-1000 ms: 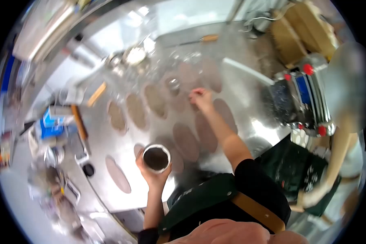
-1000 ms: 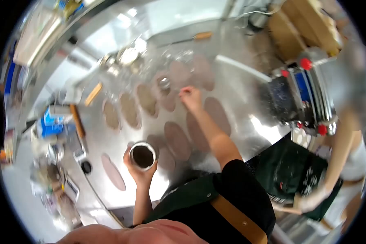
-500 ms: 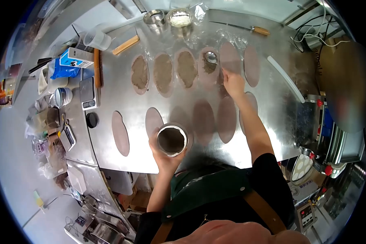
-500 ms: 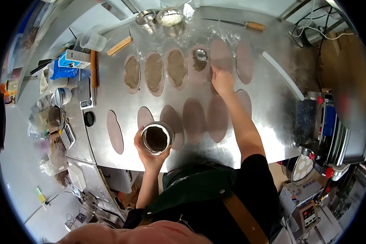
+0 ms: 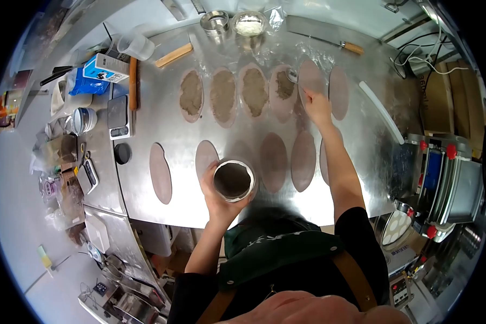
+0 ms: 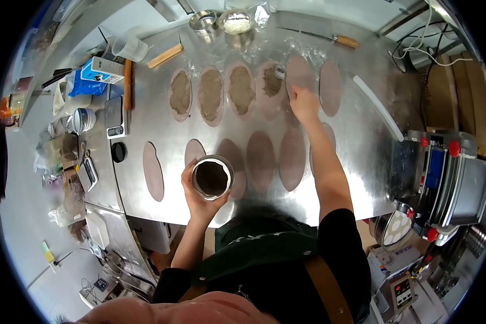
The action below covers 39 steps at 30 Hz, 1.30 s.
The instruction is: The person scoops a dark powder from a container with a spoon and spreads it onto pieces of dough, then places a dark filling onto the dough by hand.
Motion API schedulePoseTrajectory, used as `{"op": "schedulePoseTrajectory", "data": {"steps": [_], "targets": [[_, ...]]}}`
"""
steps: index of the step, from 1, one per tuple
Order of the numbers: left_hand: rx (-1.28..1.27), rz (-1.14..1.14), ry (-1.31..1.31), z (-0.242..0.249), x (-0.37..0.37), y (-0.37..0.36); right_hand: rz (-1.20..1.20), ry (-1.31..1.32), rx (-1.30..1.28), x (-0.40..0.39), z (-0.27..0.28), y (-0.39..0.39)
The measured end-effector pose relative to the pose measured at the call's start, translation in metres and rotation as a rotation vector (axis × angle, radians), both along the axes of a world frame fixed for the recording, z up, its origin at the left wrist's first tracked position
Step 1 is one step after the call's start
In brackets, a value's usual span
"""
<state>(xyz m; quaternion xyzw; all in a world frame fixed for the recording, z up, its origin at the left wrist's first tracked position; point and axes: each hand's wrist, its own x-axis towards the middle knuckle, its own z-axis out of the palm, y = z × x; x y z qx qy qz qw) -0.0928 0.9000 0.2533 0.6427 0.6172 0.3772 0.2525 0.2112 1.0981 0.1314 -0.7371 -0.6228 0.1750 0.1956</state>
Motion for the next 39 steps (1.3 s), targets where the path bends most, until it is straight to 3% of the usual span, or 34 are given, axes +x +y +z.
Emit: {"op": "schedulePoseTrajectory", "data": {"steps": [2, 8, 11, 20, 29, 35, 39], "targets": [[0.005, 0.017, 0.024, 0.002, 0.007, -0.002, 0.057, -0.093, -0.004, 0.002, -0.005, -0.001], [-0.012, 0.111, -0.016, -0.002, 0.036, -0.016, 0.102, 0.000, -0.038, 0.005, -0.005, -0.014], [-0.032, 0.127, -0.020, -0.006, 0.044, -0.025, 0.134, 0.014, -0.039, 0.001, 0.020, -0.007], [-0.019, 0.153, -0.031, -0.006, 0.054, -0.029, 0.305, -0.229, -0.072, -0.009, 0.035, 0.006], [-0.051, 0.141, -0.098, -0.005, 0.052, -0.033, 0.196, -0.176, -0.071, -0.006, 0.038, 0.018], [-0.038, 0.140, -0.096, -0.006, 0.048, -0.034, 0.321, -0.299, -0.057, -0.004, 0.033, 0.009], [-0.042, 0.129, -0.077, -0.007, 0.046, -0.035, 0.309, -0.215, -0.015, -0.001, 0.032, -0.005]]}}
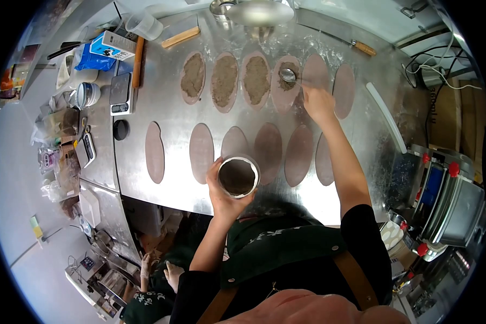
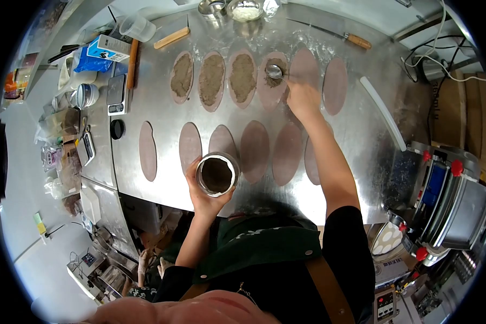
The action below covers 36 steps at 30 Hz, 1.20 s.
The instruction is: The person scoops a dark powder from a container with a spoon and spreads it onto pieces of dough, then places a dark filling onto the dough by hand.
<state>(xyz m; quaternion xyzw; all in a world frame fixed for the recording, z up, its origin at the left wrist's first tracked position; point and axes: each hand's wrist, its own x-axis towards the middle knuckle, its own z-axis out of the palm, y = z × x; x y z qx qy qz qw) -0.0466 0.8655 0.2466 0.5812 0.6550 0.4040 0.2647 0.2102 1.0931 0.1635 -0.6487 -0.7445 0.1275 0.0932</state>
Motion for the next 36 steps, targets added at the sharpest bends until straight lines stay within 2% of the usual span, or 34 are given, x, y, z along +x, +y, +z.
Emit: {"op": "schedulePoseTrajectory", "data": {"steps": [11, 17, 23, 26, 29, 36], "targets": [[-0.022, 0.000, 0.005, 0.002, 0.004, -0.001, 0.002, 0.013, 0.027, -0.002, -0.008, -0.035], [-0.054, -0.003, 0.003, 0.006, 0.007, -0.002, -0.004, 0.018, 0.081, -0.007, -0.010, -0.007], [-0.026, 0.005, 0.028, 0.006, 0.006, -0.004, 0.025, -0.107, -0.065, -0.015, -0.004, -0.013], [-0.042, 0.003, 0.061, 0.008, 0.007, -0.004, 0.050, -0.047, -0.004, -0.010, -0.006, -0.028], [-0.026, -0.005, 0.053, 0.007, 0.006, -0.004, -0.008, 0.054, 0.164, -0.001, -0.016, -0.034], [-0.028, 0.007, 0.054, 0.006, 0.005, -0.003, -0.023, 0.003, 0.184, 0.011, -0.023, -0.048]]}}
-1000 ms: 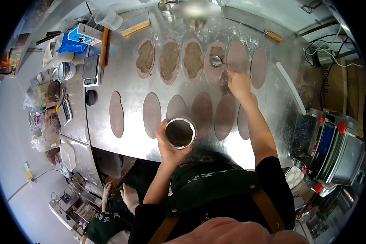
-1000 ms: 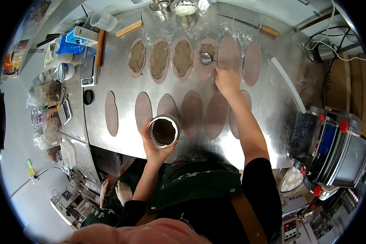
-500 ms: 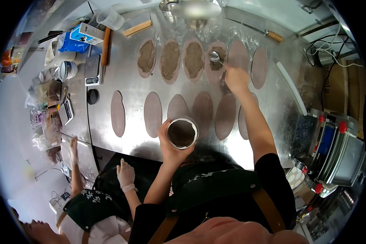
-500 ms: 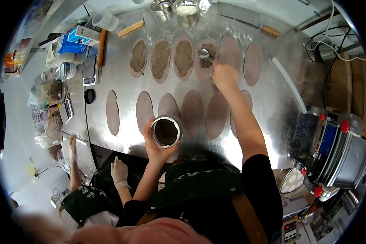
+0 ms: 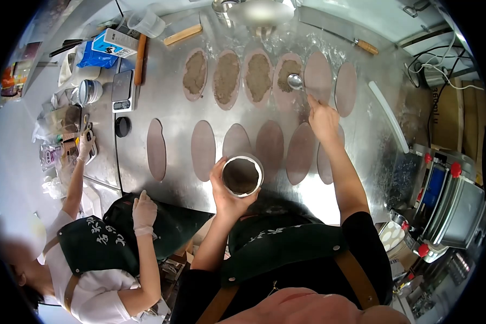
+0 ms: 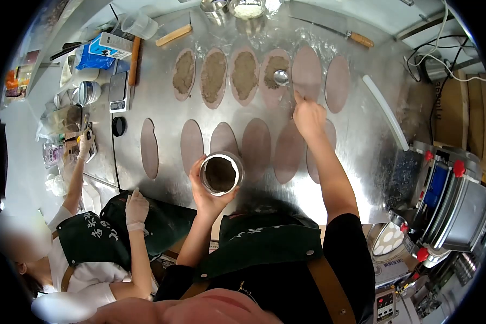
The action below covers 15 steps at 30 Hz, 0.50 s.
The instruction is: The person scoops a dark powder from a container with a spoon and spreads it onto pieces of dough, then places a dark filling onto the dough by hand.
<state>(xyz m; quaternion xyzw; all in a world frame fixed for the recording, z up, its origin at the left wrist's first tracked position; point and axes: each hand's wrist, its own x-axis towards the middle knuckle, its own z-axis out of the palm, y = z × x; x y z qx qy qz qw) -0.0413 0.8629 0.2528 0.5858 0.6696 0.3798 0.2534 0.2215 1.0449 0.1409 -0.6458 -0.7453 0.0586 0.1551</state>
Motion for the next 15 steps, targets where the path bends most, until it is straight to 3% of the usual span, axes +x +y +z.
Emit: {"op": "schedulePoseTrajectory", "data": {"steps": [6, 11, 15], "targets": [[0.001, -0.009, 0.007, 0.002, 0.005, 0.003, -0.060, -0.031, -0.038, 0.000, -0.014, 0.018], [-0.007, -0.014, -0.003, 0.001, 0.005, 0.003, -0.079, 0.018, -0.009, -0.007, 0.007, 0.036], [-0.019, -0.018, 0.009, 0.002, 0.005, 0.003, -0.101, -0.040, -0.144, -0.006, 0.004, 0.059]]}}
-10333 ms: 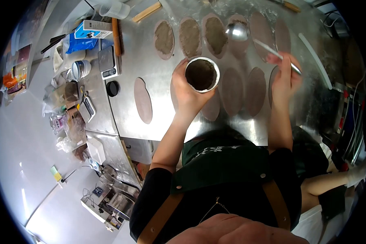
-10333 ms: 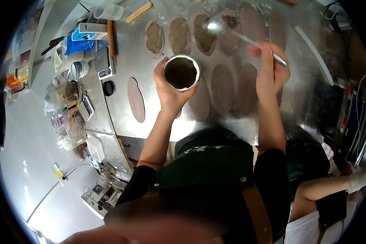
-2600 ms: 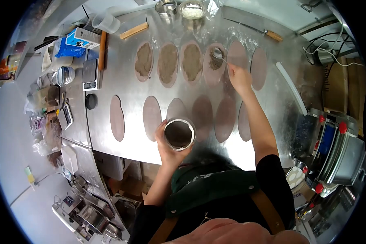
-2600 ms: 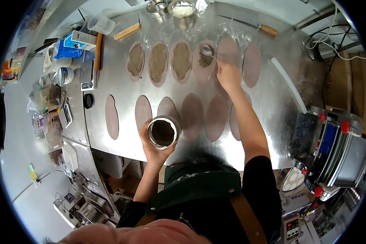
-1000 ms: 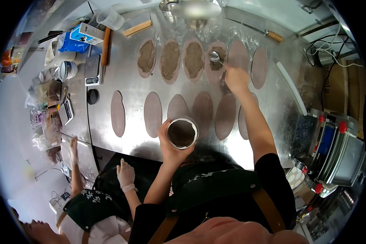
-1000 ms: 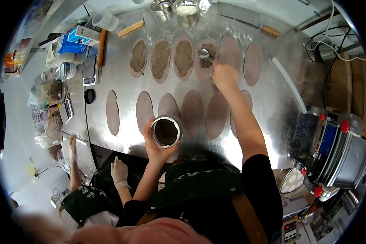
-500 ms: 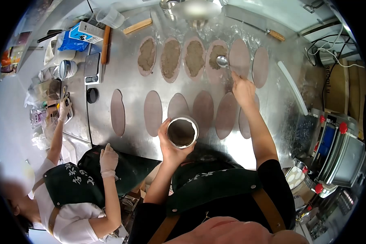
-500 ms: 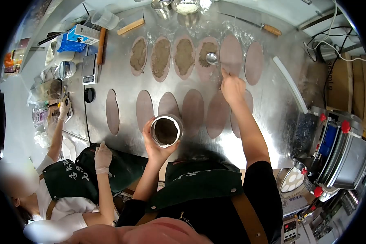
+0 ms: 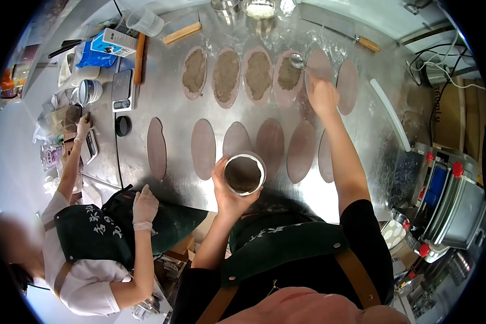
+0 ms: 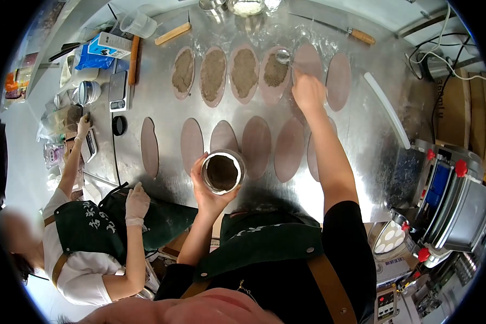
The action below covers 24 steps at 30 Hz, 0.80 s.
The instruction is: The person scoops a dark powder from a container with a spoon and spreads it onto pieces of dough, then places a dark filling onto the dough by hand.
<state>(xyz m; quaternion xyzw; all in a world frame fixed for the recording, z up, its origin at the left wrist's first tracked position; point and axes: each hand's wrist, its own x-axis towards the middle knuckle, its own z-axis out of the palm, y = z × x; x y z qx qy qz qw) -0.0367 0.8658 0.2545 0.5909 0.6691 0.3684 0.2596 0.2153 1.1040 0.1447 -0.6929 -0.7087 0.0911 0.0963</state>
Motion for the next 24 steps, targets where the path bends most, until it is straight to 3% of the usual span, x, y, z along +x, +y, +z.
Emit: {"op": "schedulePoseTrajectory", "data": {"steps": [24], "targets": [[0.000, 0.014, -0.018, -0.004, 0.000, -0.006, -0.071, 0.159, -0.093, -0.004, -0.004, -0.051]]}}
